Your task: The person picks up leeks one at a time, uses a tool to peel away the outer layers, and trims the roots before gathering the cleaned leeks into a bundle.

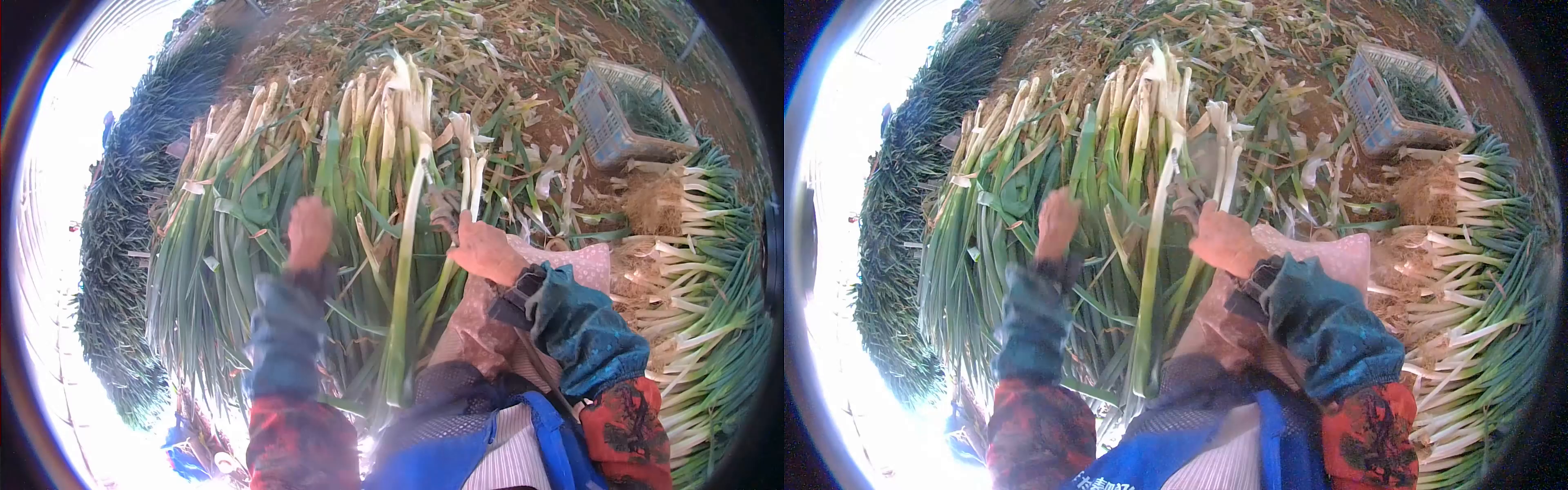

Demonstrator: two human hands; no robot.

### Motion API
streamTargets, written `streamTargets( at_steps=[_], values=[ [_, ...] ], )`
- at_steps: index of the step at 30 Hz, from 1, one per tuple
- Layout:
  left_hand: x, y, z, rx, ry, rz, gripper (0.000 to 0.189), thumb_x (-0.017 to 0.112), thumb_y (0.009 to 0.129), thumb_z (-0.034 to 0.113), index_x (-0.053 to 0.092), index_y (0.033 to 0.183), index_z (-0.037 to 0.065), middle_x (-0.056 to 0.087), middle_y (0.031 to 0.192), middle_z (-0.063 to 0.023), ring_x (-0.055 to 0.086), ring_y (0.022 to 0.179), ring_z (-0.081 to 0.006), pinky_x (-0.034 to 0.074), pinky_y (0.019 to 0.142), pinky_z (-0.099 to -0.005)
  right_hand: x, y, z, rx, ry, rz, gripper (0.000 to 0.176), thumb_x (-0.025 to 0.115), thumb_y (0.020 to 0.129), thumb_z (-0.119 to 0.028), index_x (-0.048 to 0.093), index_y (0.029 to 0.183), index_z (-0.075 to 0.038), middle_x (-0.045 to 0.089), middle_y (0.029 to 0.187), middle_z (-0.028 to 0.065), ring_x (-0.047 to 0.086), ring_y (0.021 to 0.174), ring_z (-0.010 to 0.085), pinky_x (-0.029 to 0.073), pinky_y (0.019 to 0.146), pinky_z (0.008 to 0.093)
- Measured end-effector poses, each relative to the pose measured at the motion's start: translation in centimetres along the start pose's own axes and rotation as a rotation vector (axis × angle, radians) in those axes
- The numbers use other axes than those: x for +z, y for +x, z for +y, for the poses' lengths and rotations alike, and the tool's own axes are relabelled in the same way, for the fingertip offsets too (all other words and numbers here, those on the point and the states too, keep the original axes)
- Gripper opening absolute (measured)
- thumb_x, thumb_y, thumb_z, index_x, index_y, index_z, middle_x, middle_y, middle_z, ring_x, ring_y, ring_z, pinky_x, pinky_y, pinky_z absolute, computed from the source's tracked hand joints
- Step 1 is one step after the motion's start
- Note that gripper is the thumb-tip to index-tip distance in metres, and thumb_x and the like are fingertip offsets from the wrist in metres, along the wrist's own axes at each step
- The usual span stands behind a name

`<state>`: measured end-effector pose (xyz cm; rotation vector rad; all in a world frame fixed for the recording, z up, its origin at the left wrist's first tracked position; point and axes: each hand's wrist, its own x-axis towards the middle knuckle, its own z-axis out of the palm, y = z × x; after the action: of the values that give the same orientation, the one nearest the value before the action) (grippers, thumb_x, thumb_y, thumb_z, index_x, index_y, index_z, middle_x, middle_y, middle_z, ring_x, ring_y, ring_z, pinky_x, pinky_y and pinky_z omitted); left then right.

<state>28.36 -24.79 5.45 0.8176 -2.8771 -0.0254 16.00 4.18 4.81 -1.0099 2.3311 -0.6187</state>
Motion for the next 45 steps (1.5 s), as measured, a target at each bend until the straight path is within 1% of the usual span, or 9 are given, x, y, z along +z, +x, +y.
streamTargets(
  at_steps=[5, 9, 12, 17, 21, 26, 31, 36, 45],
  values=[
    [5.7, 5.4, -5.1, -0.282, -0.189, -0.223, 0.04, 0.066, 0.072, 0.029, 0.061, 0.097, -0.002, 0.063, 0.091, -0.0218, 0.06, 0.087, -0.0377, 0.045, 0.078, -0.0483, 0.5, -1.2, -1.4, -0.185, 0.022, -0.04, 0.05, 0.065, 0.076, -0.028, 0.038, 0.099, 0.008, 0.059, 0.077, 0.0269, 0.061, 0.072, 0.0422, 0.048, 0.063, 0.0469],
    [4.2, 4.3, -7.3, -0.159, -0.419, -0.34, 0.038, 0.069, 0.07, 0.026, 0.063, 0.093, -0.003, 0.065, 0.083, -0.0177, 0.062, 0.073, -0.0293, 0.049, 0.066, -0.0396, 0.0, -3.2, -4.6, -0.159, 0.164, -0.149, 0.054, 0.063, 0.077, -0.028, 0.037, 0.104, 0.011, 0.057, 0.071, 0.0254, 0.06, 0.072, 0.0417, 0.048, 0.063, 0.0469],
    [-0.3, -1.3, -3.2, -0.357, -1.14, -0.48, 0.023, 0.059, 0.077, 0.014, 0.06, 0.094, -0.001, 0.056, 0.07, -0.0072, 0.055, 0.058, -0.0174, 0.047, 0.053, -0.0315, 1.7, -6.1, -5.3, -0.583, 0.104, 0.064, 0.057, 0.063, 0.077, -0.026, 0.036, 0.11, 0.012, 0.057, 0.07, 0.0264, 0.059, 0.069, 0.0421, 0.047, 0.062, 0.047],
    [-3.9, -8.3, 0.9, -0.628, -1.567, -0.561, 0.023, 0.052, 0.092, 0.022, 0.051, 0.107, 0.004, 0.048, 0.075, -0.0043, 0.049, 0.054, -0.0146, 0.045, 0.051, -0.0283, 0.0, -8.8, -8.0, -0.336, 0.236, -0.295, 0.063, 0.063, 0.077, -0.025, 0.032, 0.116, 0.014, 0.057, 0.072, 0.0251, 0.058, 0.068, 0.0397, 0.047, 0.061, 0.0464],
    [-2.2, -11.4, 1.8, -0.728, -1.956, -0.531, 0.027, 0.047, 0.095, 0.027, 0.048, 0.112, 0.005, 0.048, 0.074, -0.0042, 0.047, 0.055, -0.0128, 0.04, 0.048, -0.0265, 2.9, -8.6, -6.2, -0.561, 0.096, -0.019, 0.052, 0.061, 0.077, -0.023, 0.038, 0.103, 0.015, 0.06, 0.07, 0.0258, 0.061, 0.067, 0.0408, 0.05, 0.059, 0.045],
    [-1.7, -12.5, 2.4, -0.836, -2.025, -0.487, 0.025, 0.044, 0.096, 0.027, 0.048, 0.108, 0.005, 0.05, 0.076, -0.0039, 0.045, 0.056, -0.0124, 0.039, 0.048, -0.0264, 0.8, -11.6, -8.8, -0.216, 0.12, -0.381, 0.06, 0.062, 0.076, -0.024, 0.033, 0.115, 0.012, 0.058, 0.072, 0.0264, 0.059, 0.07, 0.0434, 0.047, 0.065, 0.0489],
    [-1.0, -14.1, 1.9, -0.901, -2.13, -0.547, 0.024, 0.045, 0.095, 0.031, 0.048, 0.097, 0.008, 0.051, 0.077, -0.0031, 0.044, 0.057, -0.0121, 0.038, 0.05, -0.0258, 2.6, -7.3, -8.6, -0.289, 0.152, -0.171, 0.053, 0.061, 0.075, -0.024, 0.035, 0.107, 0.01, 0.059, 0.072, 0.0274, 0.059, 0.071, 0.0445, 0.048, 0.066, 0.049],
    [-0.9, -16.0, 1.7, -0.798, -2.138, -0.533, 0.038, 0.045, 0.095, 0.03, 0.047, 0.124, 0.006, 0.051, 0.079, -0.0018, 0.044, 0.058, -0.0118, 0.039, 0.051, -0.0257, 3.8, -1.0, -8.1, -0.26, 0.115, -0.068, 0.05, 0.059, 0.074, -0.024, 0.037, 0.103, 0.011, 0.059, 0.072, 0.0279, 0.06, 0.07, 0.0441, 0.049, 0.064, 0.0493],
    [-1.6, -18.2, 2.8, -0.877, -2.013, -0.567, 0.038, 0.046, 0.095, 0.035, 0.047, 0.122, 0.009, 0.048, 0.076, -0.0002, 0.042, 0.057, -0.0113, 0.038, 0.052, -0.0247, 2.9, -1.9, -9.2, -0.253, 0.119, -0.093, 0.051, 0.061, 0.072, -0.023, 0.038, 0.102, 0.011, 0.06, 0.073, 0.0265, 0.06, 0.071, 0.045, 0.049, 0.064, 0.0495]
  ],
)
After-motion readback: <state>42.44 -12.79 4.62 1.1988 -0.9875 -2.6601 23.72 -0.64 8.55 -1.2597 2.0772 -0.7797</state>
